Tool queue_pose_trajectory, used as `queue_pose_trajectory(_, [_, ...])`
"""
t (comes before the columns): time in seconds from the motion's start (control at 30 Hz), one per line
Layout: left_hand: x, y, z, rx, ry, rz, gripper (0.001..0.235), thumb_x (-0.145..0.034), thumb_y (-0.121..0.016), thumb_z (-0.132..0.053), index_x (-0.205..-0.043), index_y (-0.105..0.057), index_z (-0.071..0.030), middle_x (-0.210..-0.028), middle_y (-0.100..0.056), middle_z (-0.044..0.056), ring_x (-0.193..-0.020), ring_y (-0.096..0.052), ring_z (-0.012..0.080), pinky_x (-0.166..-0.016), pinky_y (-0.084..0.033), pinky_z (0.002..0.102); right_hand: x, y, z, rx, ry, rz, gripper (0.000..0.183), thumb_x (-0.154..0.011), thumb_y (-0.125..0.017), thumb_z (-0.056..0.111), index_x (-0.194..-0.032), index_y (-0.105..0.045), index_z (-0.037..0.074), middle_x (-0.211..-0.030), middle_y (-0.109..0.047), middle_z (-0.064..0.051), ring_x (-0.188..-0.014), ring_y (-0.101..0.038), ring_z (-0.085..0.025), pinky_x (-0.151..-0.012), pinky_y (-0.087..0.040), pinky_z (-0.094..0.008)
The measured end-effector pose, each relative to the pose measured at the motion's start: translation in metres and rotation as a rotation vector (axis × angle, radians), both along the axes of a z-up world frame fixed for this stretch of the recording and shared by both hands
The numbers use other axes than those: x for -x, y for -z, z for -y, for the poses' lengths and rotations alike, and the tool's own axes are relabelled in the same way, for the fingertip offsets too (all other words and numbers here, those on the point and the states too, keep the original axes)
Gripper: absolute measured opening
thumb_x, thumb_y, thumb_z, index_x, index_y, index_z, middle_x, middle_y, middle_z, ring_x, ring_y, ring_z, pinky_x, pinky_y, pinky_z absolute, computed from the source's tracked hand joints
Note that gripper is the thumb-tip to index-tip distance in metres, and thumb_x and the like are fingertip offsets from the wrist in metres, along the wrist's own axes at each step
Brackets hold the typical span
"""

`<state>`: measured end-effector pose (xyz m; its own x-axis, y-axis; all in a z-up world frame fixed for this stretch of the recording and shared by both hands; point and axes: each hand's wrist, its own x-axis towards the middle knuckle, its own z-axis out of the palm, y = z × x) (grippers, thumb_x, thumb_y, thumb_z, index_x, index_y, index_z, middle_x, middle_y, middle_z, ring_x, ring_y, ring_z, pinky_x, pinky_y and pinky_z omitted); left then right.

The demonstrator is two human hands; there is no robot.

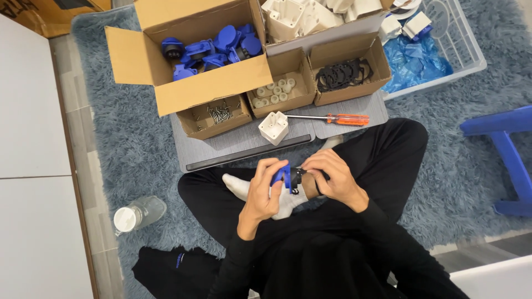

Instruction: The person sits on the floor and assembles a white plastic electrical component with a blue cover. They use a screwdriver to tighten screws into the component, then remove the cover to inspect the interior before reassembling it.

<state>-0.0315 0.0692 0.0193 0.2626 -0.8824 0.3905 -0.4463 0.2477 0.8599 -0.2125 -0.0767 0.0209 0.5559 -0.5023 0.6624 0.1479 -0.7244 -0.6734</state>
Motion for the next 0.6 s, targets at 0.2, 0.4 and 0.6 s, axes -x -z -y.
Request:
queue_pose_trajectory(0.2, [-0.014, 0.018, -0.009, 0.086, -0.14, -0.137, 0.058, -0.117, -0.032, -0.039, -0.145, -0.059, 0.003, -0.132, -0.061, 0.022, -0.124, -0.061, 0.0392, -0.112, -0.045, 0.051, 0.01, -0.022, 0.016, -0.115, 0.035, 0.013, 0.01, -0.104, -0.068, 0.001, -0.099, -0.076, 0.003, -0.096, -0.08, -0.013, -0.087, -0.077, -0.036, -0.082, -0.061, -0.047])
queue_pose_trajectory(0.4, [-0.033, 0.066, -0.04, 0.14, -0.143, -0.874, 0.073, -0.109, -0.051, -0.035, -0.165, -0.033, 0.007, -0.147, -0.056, 0.02, -0.125, -0.066, 0.027, -0.105, -0.059, 0.041, 0.045, -0.046, 0.09, -0.053, 0.274, 0.151, 0.014, -0.107, -0.068, -0.021, -0.099, -0.064, -0.01, -0.093, -0.073, -0.026, -0.083, -0.074, -0.043, -0.084, -0.059, -0.048])
queue_pose_trajectory(0.6, [-0.011, 0.043, -0.038, 0.201, 0.104, -1.242, 0.083, -0.107, -0.069, -0.02, -0.171, -0.026, 0.009, -0.153, -0.057, 0.017, -0.131, -0.065, 0.0398, -0.121, -0.049, 0.05, 0.024, -0.085, 0.149, -0.074, 0.357, -0.045, 0.022, -0.119, -0.063, -0.015, -0.14, -0.059, -0.007, -0.113, -0.069, -0.025, -0.096, -0.07, -0.032, -0.088, -0.062, -0.04])
